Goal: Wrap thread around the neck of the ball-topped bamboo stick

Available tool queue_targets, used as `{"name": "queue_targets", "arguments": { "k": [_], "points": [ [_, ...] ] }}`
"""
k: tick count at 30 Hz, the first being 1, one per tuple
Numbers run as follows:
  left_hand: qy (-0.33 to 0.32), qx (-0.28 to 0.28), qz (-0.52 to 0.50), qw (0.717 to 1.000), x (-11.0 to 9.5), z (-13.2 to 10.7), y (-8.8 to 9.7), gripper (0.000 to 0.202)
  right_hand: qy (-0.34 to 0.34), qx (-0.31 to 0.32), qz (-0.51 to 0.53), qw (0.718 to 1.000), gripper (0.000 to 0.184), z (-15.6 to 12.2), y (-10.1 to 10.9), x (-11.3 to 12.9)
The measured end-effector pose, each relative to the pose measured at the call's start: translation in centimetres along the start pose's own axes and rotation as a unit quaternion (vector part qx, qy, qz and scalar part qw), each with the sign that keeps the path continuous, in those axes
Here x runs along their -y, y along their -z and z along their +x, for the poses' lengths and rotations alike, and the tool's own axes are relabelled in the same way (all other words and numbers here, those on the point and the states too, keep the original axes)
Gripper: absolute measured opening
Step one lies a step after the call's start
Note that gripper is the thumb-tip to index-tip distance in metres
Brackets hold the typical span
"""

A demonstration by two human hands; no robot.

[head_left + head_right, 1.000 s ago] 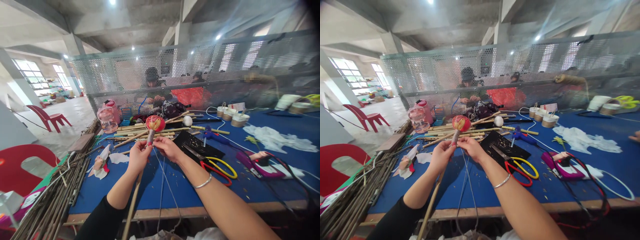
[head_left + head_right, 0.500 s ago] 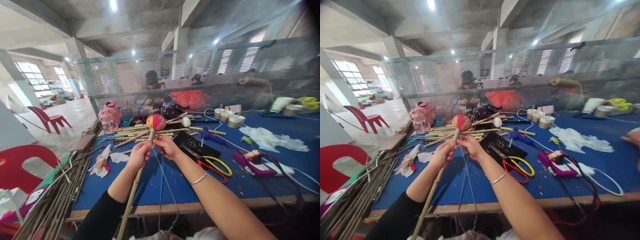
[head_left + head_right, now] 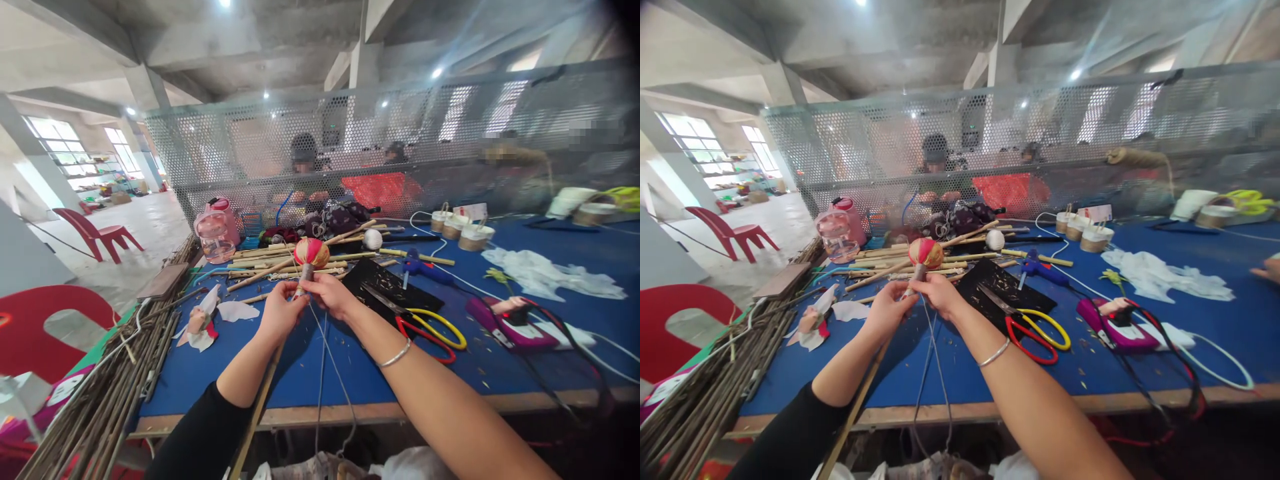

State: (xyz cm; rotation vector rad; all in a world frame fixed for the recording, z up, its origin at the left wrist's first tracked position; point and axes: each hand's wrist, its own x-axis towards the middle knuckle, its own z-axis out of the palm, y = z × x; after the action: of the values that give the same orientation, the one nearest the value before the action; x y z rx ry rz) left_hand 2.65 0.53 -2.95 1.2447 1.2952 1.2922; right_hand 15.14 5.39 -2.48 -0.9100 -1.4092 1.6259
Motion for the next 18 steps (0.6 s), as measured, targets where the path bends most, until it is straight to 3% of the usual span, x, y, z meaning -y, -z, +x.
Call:
{"name": "queue_targets", "arguments": {
  "k": [18],
  "points": [
    [-0.021, 0.055, -0.196, 0.979, -2.3, -0.5, 1.2, 0.036, 0.076, 0.009, 0.053, 0.996, 0.033, -0.9, -0.1, 1.3]
  ]
}}
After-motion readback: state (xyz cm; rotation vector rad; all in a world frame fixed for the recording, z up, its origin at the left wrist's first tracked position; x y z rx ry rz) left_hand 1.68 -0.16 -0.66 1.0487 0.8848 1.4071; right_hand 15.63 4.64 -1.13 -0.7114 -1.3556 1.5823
